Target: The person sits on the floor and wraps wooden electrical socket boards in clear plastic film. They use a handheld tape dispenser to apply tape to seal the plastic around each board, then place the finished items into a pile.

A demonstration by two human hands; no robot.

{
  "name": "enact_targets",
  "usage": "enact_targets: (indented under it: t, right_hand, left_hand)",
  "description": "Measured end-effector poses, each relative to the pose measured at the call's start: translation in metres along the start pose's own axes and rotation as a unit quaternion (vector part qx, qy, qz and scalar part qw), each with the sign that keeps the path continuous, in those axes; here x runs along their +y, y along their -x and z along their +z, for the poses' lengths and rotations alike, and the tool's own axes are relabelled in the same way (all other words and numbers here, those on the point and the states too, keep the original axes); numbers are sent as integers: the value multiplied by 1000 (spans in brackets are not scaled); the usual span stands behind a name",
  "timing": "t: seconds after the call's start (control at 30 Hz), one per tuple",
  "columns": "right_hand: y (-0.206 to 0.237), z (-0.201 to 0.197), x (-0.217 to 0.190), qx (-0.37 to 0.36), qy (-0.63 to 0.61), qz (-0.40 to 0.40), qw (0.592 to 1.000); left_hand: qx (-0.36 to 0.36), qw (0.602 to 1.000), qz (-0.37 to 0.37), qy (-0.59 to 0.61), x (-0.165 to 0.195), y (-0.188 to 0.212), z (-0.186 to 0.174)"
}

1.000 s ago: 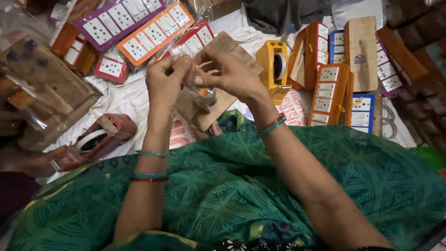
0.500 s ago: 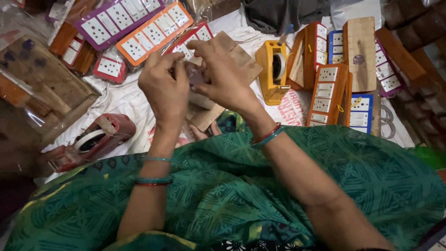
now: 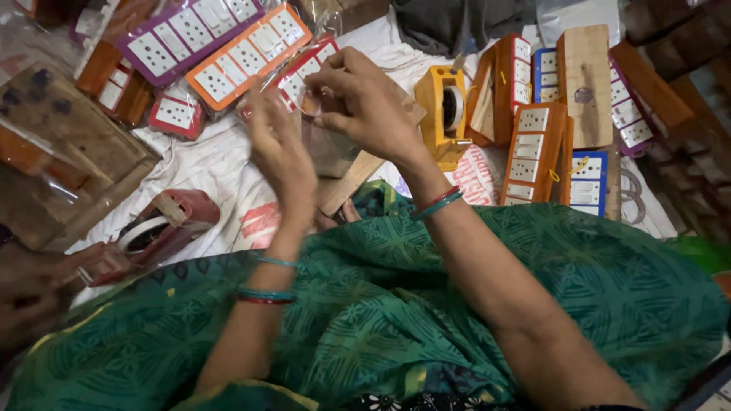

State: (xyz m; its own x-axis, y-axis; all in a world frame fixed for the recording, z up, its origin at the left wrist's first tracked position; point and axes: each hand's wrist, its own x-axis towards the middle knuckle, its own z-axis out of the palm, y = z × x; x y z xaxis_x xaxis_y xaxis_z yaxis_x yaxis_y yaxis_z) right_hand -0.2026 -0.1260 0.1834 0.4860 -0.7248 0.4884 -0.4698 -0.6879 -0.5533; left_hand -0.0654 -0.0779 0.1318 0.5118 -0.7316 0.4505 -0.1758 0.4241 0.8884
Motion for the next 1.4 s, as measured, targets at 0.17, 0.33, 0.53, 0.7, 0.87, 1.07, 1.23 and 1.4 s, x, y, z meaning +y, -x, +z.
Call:
enact_targets:
  t: [0.17,0.33,0.53,0.7,0.87,1.07,1.23,1.4]
  right_hand:
    - [4,4,3,43,9,-18,999]
    - [7,10,5,83,65,-83,991]
    - [11,7,12,65,-70,-43,995]
    - [-3,4,17,67,-159,-16,985]
    - [-20,2,39,54,-291,6,955]
    - [24,-16,157,201,-384,148,889]
    - [123,-55,258,432,-396,366,723]
    - [181,-47,266,419,-319,516,676]
  left_hand:
    - [-66,997,-6,34,-11,27,16]
    - [-76,997,24,-8,-10,29,13]
    - [-114,953,185,-212,-18,17,-1]
    - [-157,883,303,-323,-30,-2,-23]
    - [-192,855,354,-326,-32,-8,-32]
    - [-180,845,365,-348,-38,-3,-22]
    - [-163,860,320,-362,-43,-14,-26]
    - [-183,872,291,-348,-43,-8,-34]
